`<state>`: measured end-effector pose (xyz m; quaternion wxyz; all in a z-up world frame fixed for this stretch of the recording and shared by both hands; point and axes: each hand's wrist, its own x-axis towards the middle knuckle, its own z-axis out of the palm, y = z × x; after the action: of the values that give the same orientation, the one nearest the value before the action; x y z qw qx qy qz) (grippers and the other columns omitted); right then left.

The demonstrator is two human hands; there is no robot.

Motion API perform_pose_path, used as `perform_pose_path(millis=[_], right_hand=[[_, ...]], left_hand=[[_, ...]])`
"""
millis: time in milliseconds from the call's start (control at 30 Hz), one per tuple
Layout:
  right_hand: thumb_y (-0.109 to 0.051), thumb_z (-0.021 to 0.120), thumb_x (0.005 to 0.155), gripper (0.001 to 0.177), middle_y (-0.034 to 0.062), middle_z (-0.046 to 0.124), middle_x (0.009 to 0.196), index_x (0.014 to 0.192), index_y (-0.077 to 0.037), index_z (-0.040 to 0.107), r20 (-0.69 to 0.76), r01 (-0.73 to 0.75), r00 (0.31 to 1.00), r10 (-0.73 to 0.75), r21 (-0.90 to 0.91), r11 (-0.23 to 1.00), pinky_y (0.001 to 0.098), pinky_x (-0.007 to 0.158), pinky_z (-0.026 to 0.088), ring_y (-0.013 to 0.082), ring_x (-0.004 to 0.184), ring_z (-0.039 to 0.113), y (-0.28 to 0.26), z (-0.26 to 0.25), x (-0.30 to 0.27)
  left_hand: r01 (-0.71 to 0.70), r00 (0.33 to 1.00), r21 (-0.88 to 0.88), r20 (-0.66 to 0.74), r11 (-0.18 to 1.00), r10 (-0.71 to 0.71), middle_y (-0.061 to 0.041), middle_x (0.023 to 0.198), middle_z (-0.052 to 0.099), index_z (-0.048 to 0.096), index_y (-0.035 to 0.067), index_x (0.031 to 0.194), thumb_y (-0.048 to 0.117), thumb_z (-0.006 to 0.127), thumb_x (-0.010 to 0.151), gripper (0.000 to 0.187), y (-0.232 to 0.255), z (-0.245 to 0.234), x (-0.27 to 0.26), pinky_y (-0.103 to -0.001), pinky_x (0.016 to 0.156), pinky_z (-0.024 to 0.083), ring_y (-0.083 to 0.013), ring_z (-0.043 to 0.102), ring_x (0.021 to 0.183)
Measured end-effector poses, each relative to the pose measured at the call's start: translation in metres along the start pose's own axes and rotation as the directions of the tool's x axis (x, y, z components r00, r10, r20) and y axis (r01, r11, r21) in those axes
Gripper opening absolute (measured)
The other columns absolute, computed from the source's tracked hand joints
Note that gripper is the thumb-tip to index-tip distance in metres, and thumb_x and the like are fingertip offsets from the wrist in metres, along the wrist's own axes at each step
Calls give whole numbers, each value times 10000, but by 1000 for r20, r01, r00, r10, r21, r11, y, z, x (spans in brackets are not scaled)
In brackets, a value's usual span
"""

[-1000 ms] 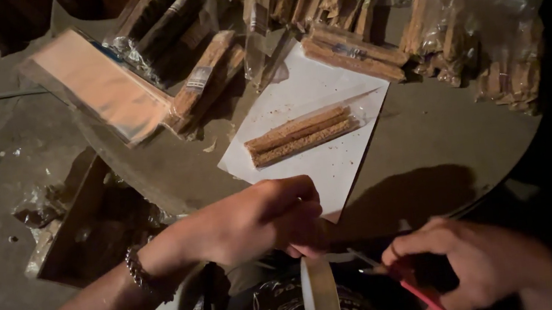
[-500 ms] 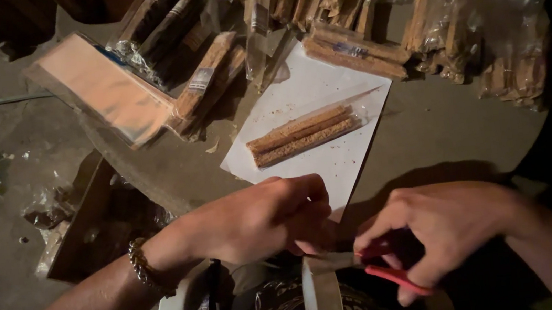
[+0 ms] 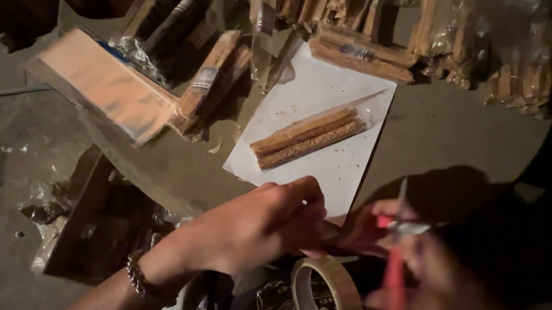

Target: The person places wood sticks into plastic bags, seals them with tape, and cuts the tape using scissors.

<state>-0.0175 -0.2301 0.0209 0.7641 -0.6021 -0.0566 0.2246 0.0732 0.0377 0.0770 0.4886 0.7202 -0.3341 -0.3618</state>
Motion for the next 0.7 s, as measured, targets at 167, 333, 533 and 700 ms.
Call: perform_pose_path(millis=[167, 333, 533, 700], right_hand=[[-158, 866, 785, 783, 194, 577, 1405, 1393, -39, 386, 17, 176, 984, -177, 59, 983, 528, 1107, 551, 372, 1280, 690, 14, 38, 13], [-119, 805, 778, 642, 172, 752, 1218, 1301, -60, 437, 72, 8, 997, -14, 80, 997, 412, 1003, 586, 292, 1154, 748, 21, 27, 25], [-201, 834, 783, 550, 95, 625, 1072, 1203, 37, 570, 124, -27, 992, 21, 45, 999, 384, 888, 647, 318, 1094, 783, 17, 20, 34], [-308, 882, 711, 664, 170, 668, 1090, 1183, 15, 544, 67, -79, 995, 77, 37, 996, 383, 905, 624, 290, 1030, 777, 14, 17, 34]], left_hand=[[168, 983, 29, 65, 985, -170, -16, 850, 657, 521, 132, 993, 263, 378, 1084, 215, 7, 0, -2, -286, 502, 558, -124, 594, 611], [-32, 999, 81, -39, 996, 36, -23, 783, 622, 501, 106, 910, 201, 450, 1061, 186, 7, 1, -13, -345, 595, 482, -174, 573, 668], [-85, 933, -40, -354, 996, 65, -175, 1302, 694, 504, 45, 1206, -187, 338, 781, 512, -20, -19, -56, -408, 1003, 677, -285, 760, 1168], [193, 691, 692, -600, 696, 404, -216, 1100, 752, 636, -7, 1159, 129, 388, 1050, 303, -97, -45, -94, -343, 594, 659, -248, 770, 762]])
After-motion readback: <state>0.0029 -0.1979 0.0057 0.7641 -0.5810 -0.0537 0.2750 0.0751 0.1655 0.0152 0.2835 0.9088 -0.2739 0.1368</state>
